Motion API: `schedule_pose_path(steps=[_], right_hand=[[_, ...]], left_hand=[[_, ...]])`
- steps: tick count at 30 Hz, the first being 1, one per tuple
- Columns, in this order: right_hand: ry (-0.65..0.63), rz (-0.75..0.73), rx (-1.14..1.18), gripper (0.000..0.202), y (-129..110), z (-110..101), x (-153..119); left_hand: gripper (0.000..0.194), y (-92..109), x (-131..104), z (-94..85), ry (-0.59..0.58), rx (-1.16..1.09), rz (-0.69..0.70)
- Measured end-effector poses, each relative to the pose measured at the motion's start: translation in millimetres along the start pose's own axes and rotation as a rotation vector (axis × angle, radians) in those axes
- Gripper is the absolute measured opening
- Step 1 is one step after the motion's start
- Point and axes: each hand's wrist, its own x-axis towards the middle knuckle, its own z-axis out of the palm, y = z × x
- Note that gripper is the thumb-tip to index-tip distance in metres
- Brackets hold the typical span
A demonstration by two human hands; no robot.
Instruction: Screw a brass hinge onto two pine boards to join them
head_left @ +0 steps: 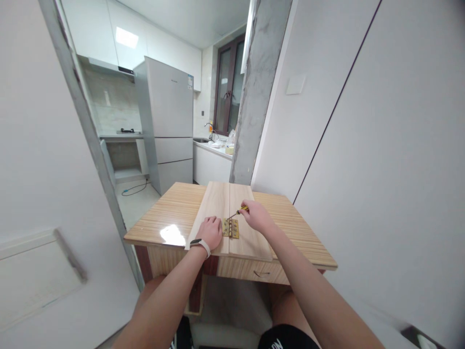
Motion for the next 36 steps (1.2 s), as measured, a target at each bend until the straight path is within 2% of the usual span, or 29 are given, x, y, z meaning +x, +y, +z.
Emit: schedule_pose_path(steps=[27, 36], right_hand=[[-0.161, -0.026, -0.215, 0.017, -25.9, -8.7, 18.9], [-0.248, -0.074, -0.292, 0.043, -55.3, -8.3, 38.0]], left_hand=[[0.029, -4.9, -0.9, 2.8, 0.038, -0.020, 0.011], [0.029, -3.7, -0.6, 1.4, 0.027, -0.008, 0.011]])
